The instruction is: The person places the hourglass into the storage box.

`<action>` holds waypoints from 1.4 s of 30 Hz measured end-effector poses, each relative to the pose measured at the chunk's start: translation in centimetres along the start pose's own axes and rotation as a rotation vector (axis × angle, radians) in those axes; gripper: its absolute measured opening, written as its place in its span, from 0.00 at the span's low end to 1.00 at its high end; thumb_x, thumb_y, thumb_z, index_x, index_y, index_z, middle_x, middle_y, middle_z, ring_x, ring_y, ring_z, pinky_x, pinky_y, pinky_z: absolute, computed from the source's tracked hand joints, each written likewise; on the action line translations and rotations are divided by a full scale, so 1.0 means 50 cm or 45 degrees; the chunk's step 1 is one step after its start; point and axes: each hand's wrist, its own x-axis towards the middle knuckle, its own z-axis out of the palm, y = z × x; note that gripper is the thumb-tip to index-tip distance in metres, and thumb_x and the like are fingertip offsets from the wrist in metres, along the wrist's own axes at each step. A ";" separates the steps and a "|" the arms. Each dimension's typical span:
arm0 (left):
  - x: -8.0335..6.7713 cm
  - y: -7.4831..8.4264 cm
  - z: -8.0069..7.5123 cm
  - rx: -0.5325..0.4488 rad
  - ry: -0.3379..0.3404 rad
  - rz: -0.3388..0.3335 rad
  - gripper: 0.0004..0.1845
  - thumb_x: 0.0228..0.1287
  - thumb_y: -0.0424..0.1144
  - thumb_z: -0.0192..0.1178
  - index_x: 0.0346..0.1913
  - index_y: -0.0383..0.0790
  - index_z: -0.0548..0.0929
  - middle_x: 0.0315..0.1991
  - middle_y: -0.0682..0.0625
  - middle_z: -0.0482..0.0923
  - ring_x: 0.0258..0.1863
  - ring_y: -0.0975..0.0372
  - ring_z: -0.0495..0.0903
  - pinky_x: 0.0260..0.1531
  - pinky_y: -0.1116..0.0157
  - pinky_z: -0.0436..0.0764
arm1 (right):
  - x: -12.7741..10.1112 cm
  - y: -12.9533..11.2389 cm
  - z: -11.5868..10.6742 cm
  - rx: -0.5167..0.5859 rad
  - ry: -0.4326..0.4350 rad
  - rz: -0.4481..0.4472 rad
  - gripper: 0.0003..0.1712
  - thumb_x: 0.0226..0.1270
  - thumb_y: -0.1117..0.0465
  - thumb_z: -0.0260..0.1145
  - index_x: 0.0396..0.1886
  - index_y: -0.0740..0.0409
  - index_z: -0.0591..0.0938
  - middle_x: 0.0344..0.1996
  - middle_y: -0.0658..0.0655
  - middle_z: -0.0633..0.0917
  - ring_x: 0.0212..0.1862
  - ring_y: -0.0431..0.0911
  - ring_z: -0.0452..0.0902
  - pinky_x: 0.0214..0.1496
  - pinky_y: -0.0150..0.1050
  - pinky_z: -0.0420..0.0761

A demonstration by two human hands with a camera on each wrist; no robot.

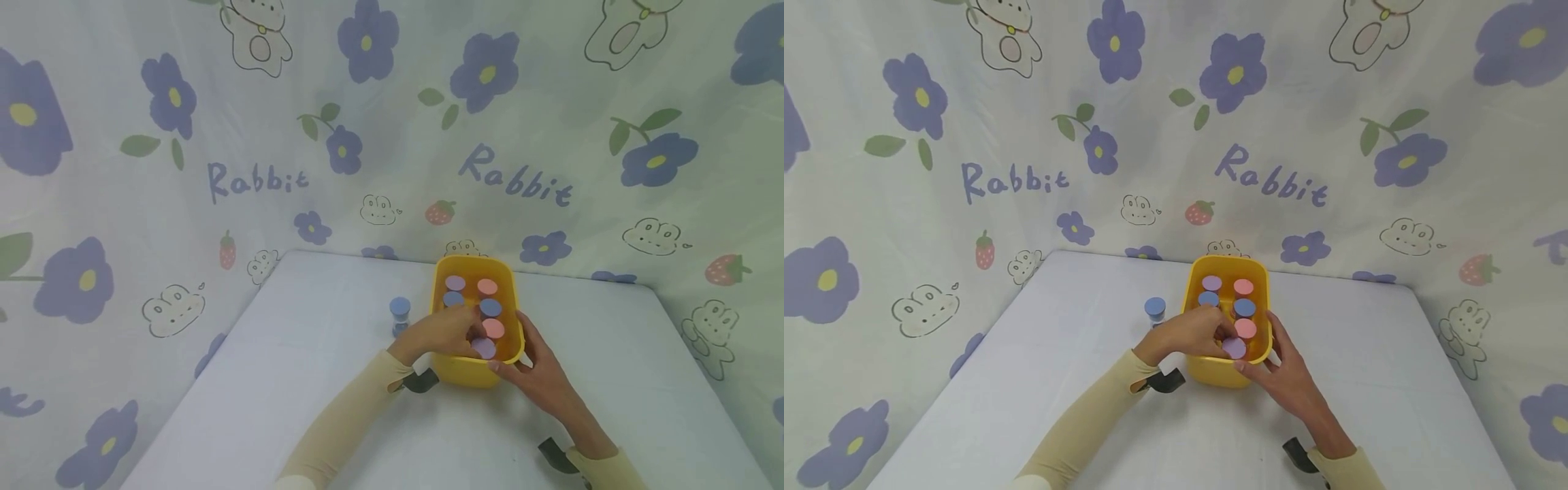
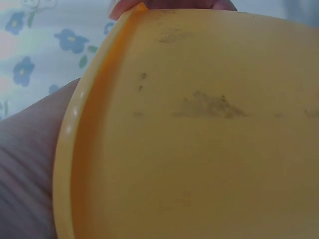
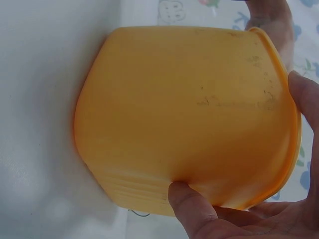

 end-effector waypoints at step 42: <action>-0.191 -0.188 -0.056 -0.696 0.866 -0.221 0.23 0.64 0.44 0.73 0.60 0.40 0.84 0.57 0.43 0.86 0.59 0.51 0.85 0.64 0.47 0.82 | 0.003 -0.005 0.006 -0.012 0.014 0.017 0.65 0.62 0.38 0.75 0.86 0.39 0.42 0.86 0.59 0.48 0.83 0.67 0.49 0.70 0.59 0.73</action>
